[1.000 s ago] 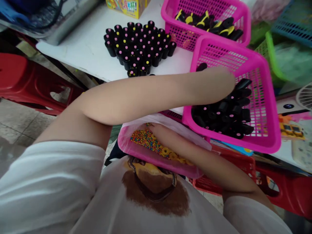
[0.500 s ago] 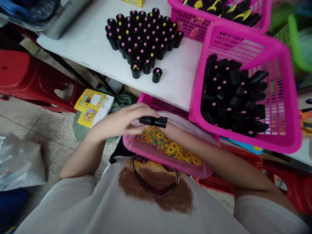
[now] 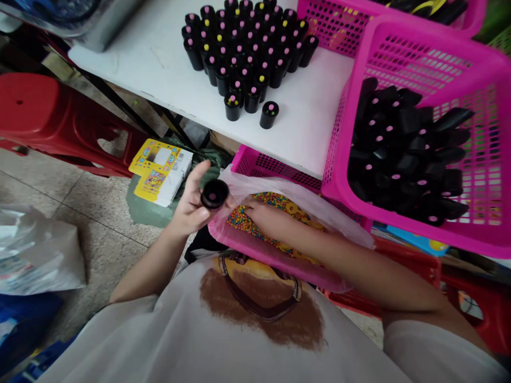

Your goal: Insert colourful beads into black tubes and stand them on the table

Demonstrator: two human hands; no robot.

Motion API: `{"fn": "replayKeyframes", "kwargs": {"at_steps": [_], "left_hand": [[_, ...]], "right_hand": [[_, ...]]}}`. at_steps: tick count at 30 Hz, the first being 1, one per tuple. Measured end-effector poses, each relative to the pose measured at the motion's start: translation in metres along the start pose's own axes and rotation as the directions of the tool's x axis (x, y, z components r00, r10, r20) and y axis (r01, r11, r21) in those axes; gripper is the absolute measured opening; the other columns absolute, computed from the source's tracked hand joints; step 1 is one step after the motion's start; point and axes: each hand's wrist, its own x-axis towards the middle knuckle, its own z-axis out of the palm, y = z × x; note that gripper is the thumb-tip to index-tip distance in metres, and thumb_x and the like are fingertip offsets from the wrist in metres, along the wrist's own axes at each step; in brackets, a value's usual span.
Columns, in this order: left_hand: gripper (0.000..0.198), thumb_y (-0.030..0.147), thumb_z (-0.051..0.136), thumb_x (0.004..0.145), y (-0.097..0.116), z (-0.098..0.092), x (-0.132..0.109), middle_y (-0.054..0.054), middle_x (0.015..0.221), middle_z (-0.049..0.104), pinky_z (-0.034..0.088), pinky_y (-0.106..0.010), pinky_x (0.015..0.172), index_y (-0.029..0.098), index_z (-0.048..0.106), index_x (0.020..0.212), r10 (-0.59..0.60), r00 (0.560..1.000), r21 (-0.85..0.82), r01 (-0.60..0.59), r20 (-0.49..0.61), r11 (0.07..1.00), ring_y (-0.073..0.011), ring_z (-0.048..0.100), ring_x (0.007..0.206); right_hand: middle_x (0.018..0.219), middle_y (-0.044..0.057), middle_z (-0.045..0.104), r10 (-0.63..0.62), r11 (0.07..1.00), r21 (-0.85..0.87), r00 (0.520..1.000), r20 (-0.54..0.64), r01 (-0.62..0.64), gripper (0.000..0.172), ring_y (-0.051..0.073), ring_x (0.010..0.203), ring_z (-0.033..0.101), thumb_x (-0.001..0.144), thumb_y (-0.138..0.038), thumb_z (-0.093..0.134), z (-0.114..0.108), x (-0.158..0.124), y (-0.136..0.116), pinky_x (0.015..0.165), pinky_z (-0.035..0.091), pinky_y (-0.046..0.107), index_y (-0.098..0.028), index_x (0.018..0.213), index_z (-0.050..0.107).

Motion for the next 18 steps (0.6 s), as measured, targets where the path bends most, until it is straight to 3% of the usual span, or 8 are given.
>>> {"fn": "replayKeyframes", "kwargs": {"at_steps": [2, 4, 8, 10, 12, 15, 18], "left_hand": [[0.114, 0.089, 0.061, 0.077, 0.002, 0.003, 0.002, -0.009, 0.101, 0.075, 0.064, -0.046, 0.084, 0.033, 0.017, 0.166, 0.007, 0.999, -0.005, -0.007, -0.05, 1.0, -0.0262, 0.076, 0.086], [0.103, 0.079, 0.069, 0.081, 0.009, 0.002, 0.005, -0.01, 0.106, 0.075, 0.064, -0.046, 0.088, 0.033, 0.024, 0.163, 0.021, 1.0, 0.016, -0.02, -0.017, 1.0, -0.0268, 0.077, 0.094], [0.049, 0.045, 0.073, 0.093, 0.026, -0.002, 0.004, -0.013, 0.118, 0.075, 0.063, -0.039, 0.096, 0.025, 0.057, 0.134, 0.085, 0.993, 0.091, -0.093, 0.084, 0.992, -0.0243, 0.076, 0.107], [0.031, 0.033, 0.072, 0.095, 0.033, -0.005, 0.001, -0.014, 0.12, 0.074, 0.062, -0.036, 0.099, 0.022, 0.064, 0.122, 0.099, 0.987, 0.148, -0.117, 0.124, 0.982, -0.0233, 0.074, 0.113], [0.035, 0.027, 0.073, 0.093, 0.04, -0.008, 0.0, -0.014, 0.124, 0.074, 0.061, -0.035, 0.103, 0.021, 0.064, 0.126, 0.088, 0.984, 0.221, -0.122, 0.158, 0.968, -0.0232, 0.074, 0.116], [0.05, 0.023, 0.075, 0.091, 0.051, -0.009, 0.0, -0.011, 0.13, 0.074, 0.059, -0.035, 0.105, 0.025, 0.061, 0.139, 0.034, 0.978, 0.363, -0.108, 0.203, 0.926, -0.0235, 0.073, 0.119], [0.038, 0.023, 0.073, 0.092, 0.062, -0.009, 0.002, -0.008, 0.125, 0.077, 0.058, -0.034, 0.105, 0.025, 0.069, 0.13, 0.042, 0.971, 0.47, -0.15, 0.234, 0.87, -0.023, 0.073, 0.117]], "right_hand": [[0.119, 0.022, 0.072, 0.023, 0.999, -0.046, 0.996, 0.083, -0.019, 0.029, 0.024, 0.095, 0.073, 0.091, 0.007, 0.052, -0.001, 0.003, -0.012, 0.088, 0.058, 0.034, -0.007, 0.099, 0.075], [0.124, 0.023, 0.069, 0.044, 0.997, -0.076, 0.989, 0.144, -0.034, 0.03, 0.024, 0.095, 0.073, 0.094, 0.005, 0.049, 0.0, 0.007, -0.021, 0.088, 0.058, 0.036, -0.006, 0.106, 0.074], [0.133, 0.023, 0.067, -0.005, 1.0, 0.005, 0.992, 0.129, 0.005, 0.035, 0.027, 0.117, 0.068, 0.095, 0.003, 0.05, 0.007, 0.02, -0.025, 0.103, 0.052, 0.04, -0.006, 0.12, 0.072], [0.134, 0.021, 0.069, -0.077, 0.993, 0.093, 0.995, 0.058, 0.071, 0.037, 0.029, 0.129, 0.062, 0.091, 0.005, 0.054, 0.012, 0.026, -0.019, 0.113, 0.046, 0.043, -0.007, 0.121, 0.073], [0.134, 0.017, 0.071, -0.153, 0.973, 0.17, 0.988, -0.018, 0.154, 0.04, 0.028, 0.135, 0.059, 0.086, 0.007, 0.057, 0.016, 0.031, -0.012, 0.118, 0.041, 0.044, -0.011, 0.116, 0.075], [0.126, 0.012, 0.075, -0.192, 0.941, 0.267, 0.977, -0.089, 0.209, 0.042, 0.025, 0.129, 0.062, 0.081, 0.01, 0.056, 0.017, 0.031, -0.003, 0.115, 0.044, 0.042, -0.014, 0.108, 0.078], [0.118, 0.01, 0.078, -0.14, 0.914, 0.37, 0.986, -0.092, 0.164, 0.041, 0.023, 0.119, 0.068, 0.081, 0.009, 0.06, 0.01, 0.022, 0.001, 0.109, 0.049, 0.039, -0.015, 0.107, 0.079]]}}
